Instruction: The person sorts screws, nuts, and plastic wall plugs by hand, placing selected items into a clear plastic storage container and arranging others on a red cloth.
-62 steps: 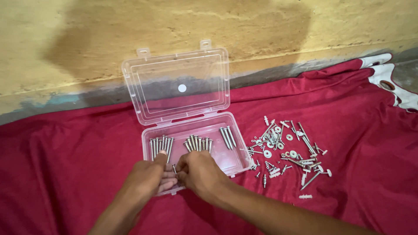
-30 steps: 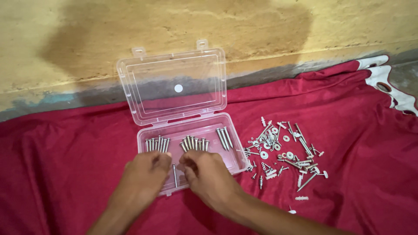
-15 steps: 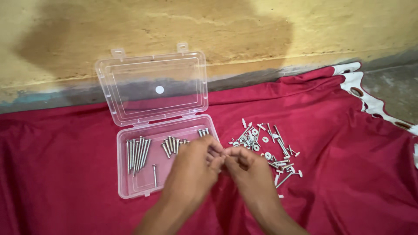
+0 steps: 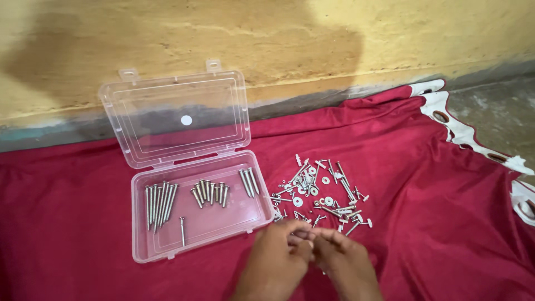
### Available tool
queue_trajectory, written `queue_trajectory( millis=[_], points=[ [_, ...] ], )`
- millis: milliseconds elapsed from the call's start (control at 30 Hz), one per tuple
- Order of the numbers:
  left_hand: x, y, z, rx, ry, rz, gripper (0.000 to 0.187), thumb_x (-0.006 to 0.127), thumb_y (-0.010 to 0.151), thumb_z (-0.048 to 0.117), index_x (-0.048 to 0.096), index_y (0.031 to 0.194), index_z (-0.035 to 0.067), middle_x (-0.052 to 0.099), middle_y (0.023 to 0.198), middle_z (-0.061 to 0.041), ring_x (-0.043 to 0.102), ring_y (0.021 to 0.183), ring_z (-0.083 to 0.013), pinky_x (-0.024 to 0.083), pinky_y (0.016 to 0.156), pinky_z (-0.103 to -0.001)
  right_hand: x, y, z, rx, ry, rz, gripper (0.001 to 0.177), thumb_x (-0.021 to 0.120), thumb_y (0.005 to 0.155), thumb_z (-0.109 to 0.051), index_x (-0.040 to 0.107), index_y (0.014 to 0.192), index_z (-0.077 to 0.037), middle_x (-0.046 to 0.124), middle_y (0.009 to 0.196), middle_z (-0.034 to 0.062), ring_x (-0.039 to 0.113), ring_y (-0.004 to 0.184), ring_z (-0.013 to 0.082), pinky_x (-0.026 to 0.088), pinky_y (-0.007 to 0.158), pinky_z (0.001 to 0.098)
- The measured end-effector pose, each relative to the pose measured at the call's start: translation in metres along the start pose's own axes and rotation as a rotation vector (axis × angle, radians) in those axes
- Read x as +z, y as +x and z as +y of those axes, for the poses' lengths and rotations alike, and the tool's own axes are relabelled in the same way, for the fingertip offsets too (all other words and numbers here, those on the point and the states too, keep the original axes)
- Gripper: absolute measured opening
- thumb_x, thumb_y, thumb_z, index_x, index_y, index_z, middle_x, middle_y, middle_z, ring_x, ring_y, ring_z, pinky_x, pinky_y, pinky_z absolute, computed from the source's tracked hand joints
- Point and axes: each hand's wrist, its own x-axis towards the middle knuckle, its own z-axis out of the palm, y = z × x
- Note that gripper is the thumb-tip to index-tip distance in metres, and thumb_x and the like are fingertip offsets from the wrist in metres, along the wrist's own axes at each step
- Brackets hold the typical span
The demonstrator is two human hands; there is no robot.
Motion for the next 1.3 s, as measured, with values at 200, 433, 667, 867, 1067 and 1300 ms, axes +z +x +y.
queue_trajectory(
  millis=[200,433,667,867,1067,1300],
  points=[
    [0.033,0.010,-0.018,0.039,-0.139,-0.070,0.039,0.064,0.089,0.020,0.070,0.124,0.004,0.079,0.112,-0.008,0.076,0.109,-0.0157,0.057,0.096,-0.029,-0.031,0.015,0.018,0.083,0.336,-0.068,0.035,0.058,0.099,-0.016,0.066,0.125,0.006,0.074,0.120,0.0177,0.071,0.111,0.0264,0.057,0.097,0.0393],
    [0.049,0.013,-0.008,0.049,-0.255,-0.216,0.041,0.055,0.098,0.027,0.067,0.125,-0.002,0.077,0.113,-0.013,0.071,0.109,-0.0174,0.053,0.097,-0.030,-0.036,-0.009,-0.003,0.009,0.313,-0.031,0.039,0.053,0.099,-0.021,0.064,0.127,0.004,0.074,0.117,0.0169,0.070,0.111,0.0261,0.054,0.100,0.0386],
    [0.057,0.013,-0.001,0.038,-0.200,-0.180,0.036,0.049,0.100,0.029,0.071,0.113,0.003,0.075,0.093,-0.008,0.070,0.087,-0.0149,0.053,0.082,-0.032,-0.032,-0.017,-0.002,-0.068,0.322,0.011,0.039,0.049,0.099,-0.011,0.064,0.131,0.006,0.070,0.116,0.0169,0.061,0.102,0.0236,0.048,0.090,0.0360],
    [0.066,0.026,-0.008,0.162,-0.201,-0.227,0.042,0.044,0.104,0.030,0.074,0.105,0.000,0.075,0.088,-0.006,0.069,0.084,-0.0127,0.054,0.081,-0.029,-0.037,-0.024,-0.005,-0.035,0.413,0.099,0.041,0.044,0.093,0.005,0.058,0.131,0.008,0.069,0.118,0.0143,0.066,0.107,0.0199,0.053,0.095,0.0309],
    [0.071,0.027,0.001,0.066,-0.116,-0.059,0.034,0.049,0.098,0.028,0.070,0.113,0.006,0.077,0.083,-0.009,0.073,0.078,-0.0151,0.056,0.076,-0.033,-0.020,-0.039,-0.007,-0.035,0.383,0.081,0.045,0.044,0.090,0.003,0.059,0.133,0.008,0.072,0.116,0.0154,0.067,0.106,0.0212,0.052,0.092,0.0315],
    [0.075,0.029,0.001,0.011,0.033,0.033,0.046,0.047,0.100,0.038,0.071,0.091,-0.001,0.076,0.077,-0.015,0.073,0.073,-0.0229,0.055,0.074,-0.040,-0.023,-0.037,-0.011,0.048,0.454,0.082,0.041,0.049,0.092,0.002,0.056,0.133,0.006,0.071,0.121,0.0133,0.067,0.111,0.0188,0.052,0.099,0.0292]
  ],
)
